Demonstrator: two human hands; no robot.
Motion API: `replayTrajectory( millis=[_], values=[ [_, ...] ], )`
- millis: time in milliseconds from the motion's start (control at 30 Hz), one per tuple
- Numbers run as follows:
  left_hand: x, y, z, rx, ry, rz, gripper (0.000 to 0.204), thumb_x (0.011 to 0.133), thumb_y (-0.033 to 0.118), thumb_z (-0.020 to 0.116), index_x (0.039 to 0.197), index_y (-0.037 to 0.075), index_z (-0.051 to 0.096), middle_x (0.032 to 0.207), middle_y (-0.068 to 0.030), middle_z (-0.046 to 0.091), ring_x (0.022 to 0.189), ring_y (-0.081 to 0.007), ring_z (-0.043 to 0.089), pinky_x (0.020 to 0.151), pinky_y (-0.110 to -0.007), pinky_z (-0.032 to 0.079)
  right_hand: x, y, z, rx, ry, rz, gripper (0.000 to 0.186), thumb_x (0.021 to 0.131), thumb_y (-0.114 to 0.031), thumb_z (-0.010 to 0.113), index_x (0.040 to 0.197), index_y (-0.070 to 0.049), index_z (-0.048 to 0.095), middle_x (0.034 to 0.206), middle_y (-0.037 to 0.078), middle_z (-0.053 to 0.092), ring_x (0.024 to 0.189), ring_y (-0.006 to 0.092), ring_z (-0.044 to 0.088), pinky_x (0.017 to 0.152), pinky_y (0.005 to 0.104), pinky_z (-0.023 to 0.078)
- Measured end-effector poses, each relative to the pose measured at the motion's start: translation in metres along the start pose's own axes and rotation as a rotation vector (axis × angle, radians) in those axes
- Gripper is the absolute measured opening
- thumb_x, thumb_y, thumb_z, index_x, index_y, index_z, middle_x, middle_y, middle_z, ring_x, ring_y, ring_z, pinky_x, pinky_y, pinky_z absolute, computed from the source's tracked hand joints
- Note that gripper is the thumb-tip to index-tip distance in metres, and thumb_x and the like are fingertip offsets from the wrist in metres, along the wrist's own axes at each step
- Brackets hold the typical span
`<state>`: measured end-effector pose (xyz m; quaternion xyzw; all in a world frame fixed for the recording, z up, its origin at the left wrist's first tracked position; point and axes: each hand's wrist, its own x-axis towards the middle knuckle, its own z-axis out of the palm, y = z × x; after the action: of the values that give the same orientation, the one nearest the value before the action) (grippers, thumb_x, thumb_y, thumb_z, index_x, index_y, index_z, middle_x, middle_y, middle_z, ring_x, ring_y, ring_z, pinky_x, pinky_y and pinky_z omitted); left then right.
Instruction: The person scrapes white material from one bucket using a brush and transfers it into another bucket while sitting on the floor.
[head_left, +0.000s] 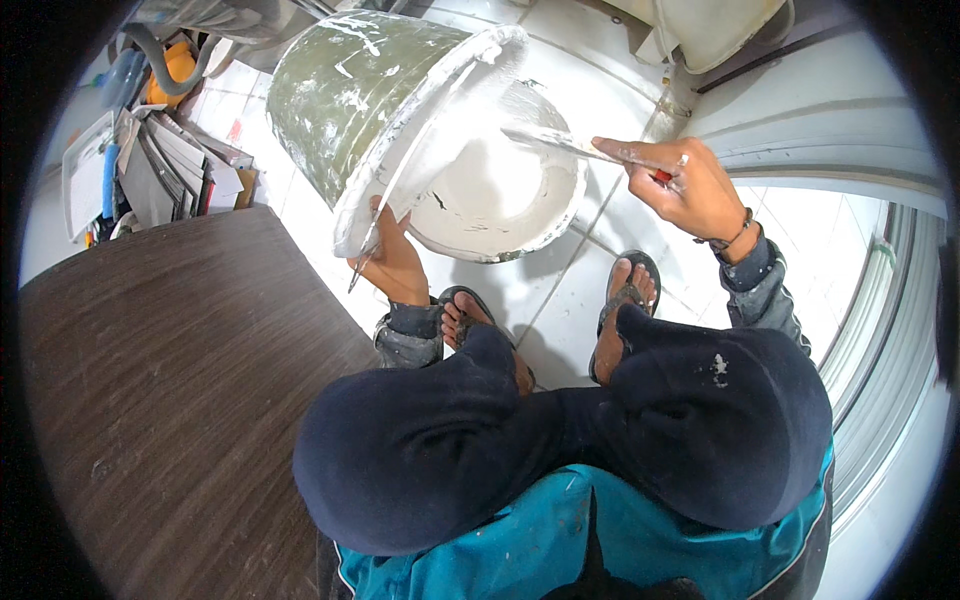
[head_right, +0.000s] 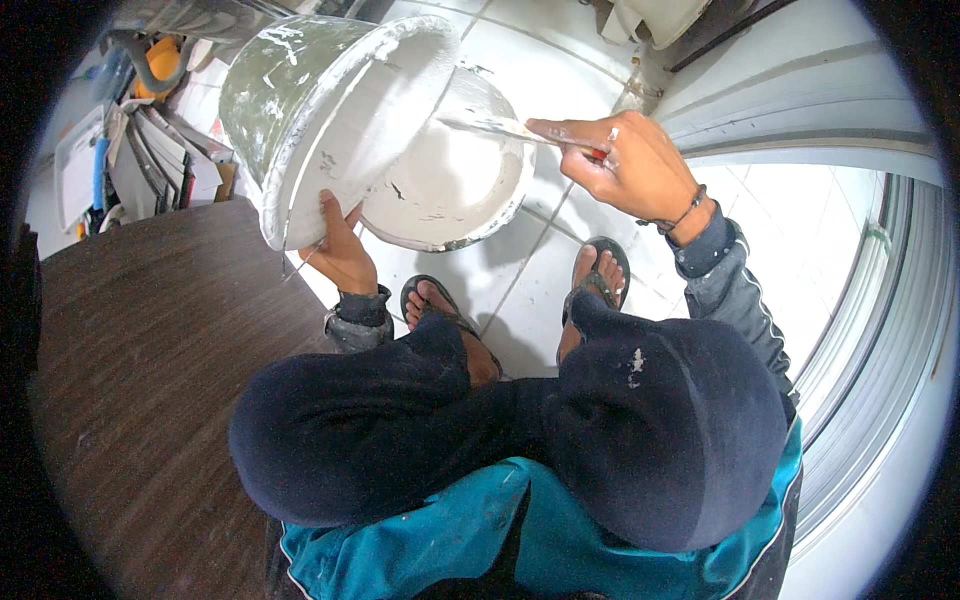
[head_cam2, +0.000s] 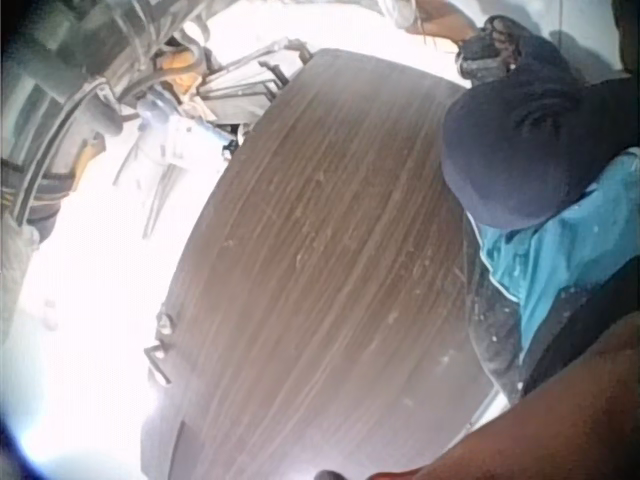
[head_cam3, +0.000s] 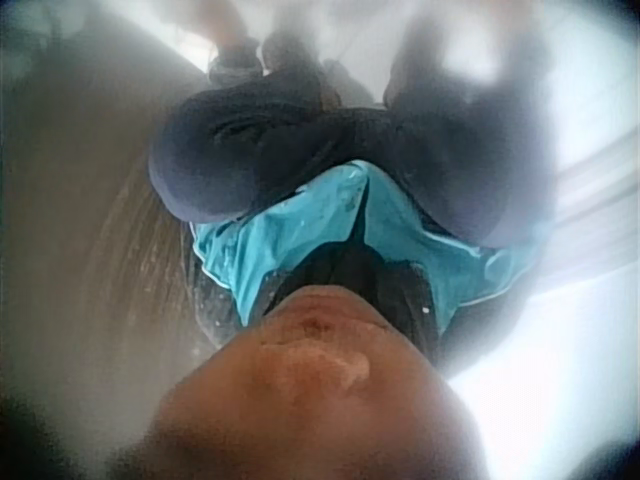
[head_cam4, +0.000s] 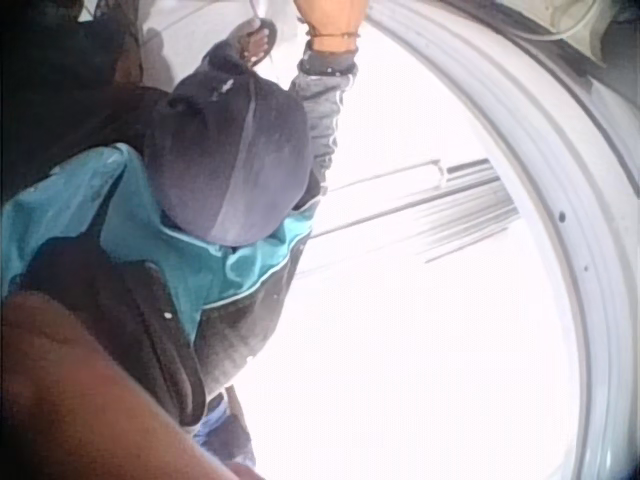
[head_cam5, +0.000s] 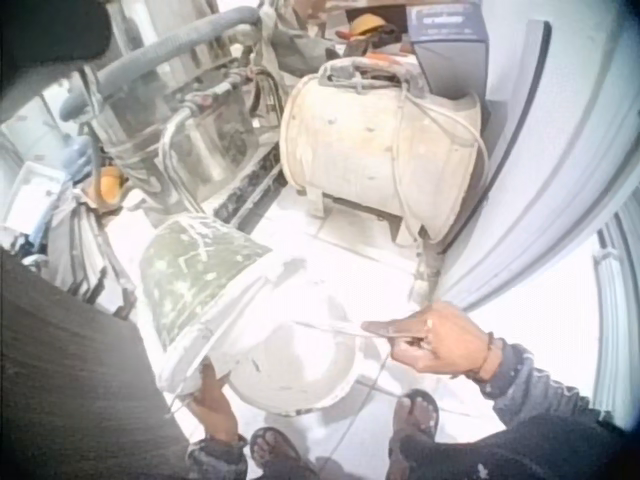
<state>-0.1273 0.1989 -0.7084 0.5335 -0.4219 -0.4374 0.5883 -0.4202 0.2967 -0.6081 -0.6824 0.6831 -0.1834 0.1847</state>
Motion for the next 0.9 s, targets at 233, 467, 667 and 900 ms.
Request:
replayTrajectory(
  millis=[233, 467, 667, 900],
  values=[
    [-0.002, 0.011, 0.004, -0.043, -0.043, 0.022, 0.033, 0.093, 0.008, 0.06, 0.119, -0.009, 0.053, 0.111, -0.0192, 0.061, 0.095, -0.0245, 0.066, 0.072, -0.034, 0.062, -0.005, 0.048, 0.012, 0.769, -0.179, 0.45, 0.037, 0.093, -0.021, 0.047, 0.124, -0.012, 0.064, 0.057, 0.0, 0.054, 0.042, 0.0044, 0.039, 0.04, 0.0236, 0.036],
    [0.007, 0.011, 0.002, -0.098, -0.105, -0.065, 0.039, 0.091, 0.005, 0.061, 0.124, -0.008, 0.048, 0.111, -0.0197, 0.061, 0.091, -0.0261, 0.068, 0.067, -0.036, 0.064, -0.014, 0.036, 0.024, 0.964, -0.181, 0.451, 0.037, 0.096, -0.018, 0.046, 0.129, -0.01, 0.06, 0.053, -0.006, 0.045, 0.041, 0.0001, 0.037, 0.037, 0.0182, 0.03],
    [0.012, 0.013, 0.006, -0.008, -0.17, -0.04, 0.037, 0.091, 0.005, 0.059, 0.123, -0.009, 0.046, 0.108, -0.0197, 0.059, 0.09, -0.0228, 0.065, 0.065, -0.038, 0.064, 0.0, 0.01, 0.042, 0.737, 0.024, -0.031, 0.034, 0.095, -0.021, 0.05, 0.121, -0.004, 0.064, 0.058, 0.002, 0.05, 0.047, 0.0102, 0.047, 0.046, 0.0274, 0.04],
    [0.007, 0.023, 0.027, -0.014, -0.367, -0.137, 0.016, 0.089, 0.003, 0.062, 0.1, -0.008, 0.058, 0.106, -0.0159, 0.059, 0.089, -0.0209, 0.064, 0.07, -0.041, 0.063, 0.044, -0.019, 0.091, 0.411, 0.506, -0.127, 0.027, 0.089, -0.016, 0.052, 0.105, -0.001, 0.067, 0.068, 0.016, 0.061, 0.062, 0.031, 0.061, 0.062, 0.0392, 0.051]
  ],
)
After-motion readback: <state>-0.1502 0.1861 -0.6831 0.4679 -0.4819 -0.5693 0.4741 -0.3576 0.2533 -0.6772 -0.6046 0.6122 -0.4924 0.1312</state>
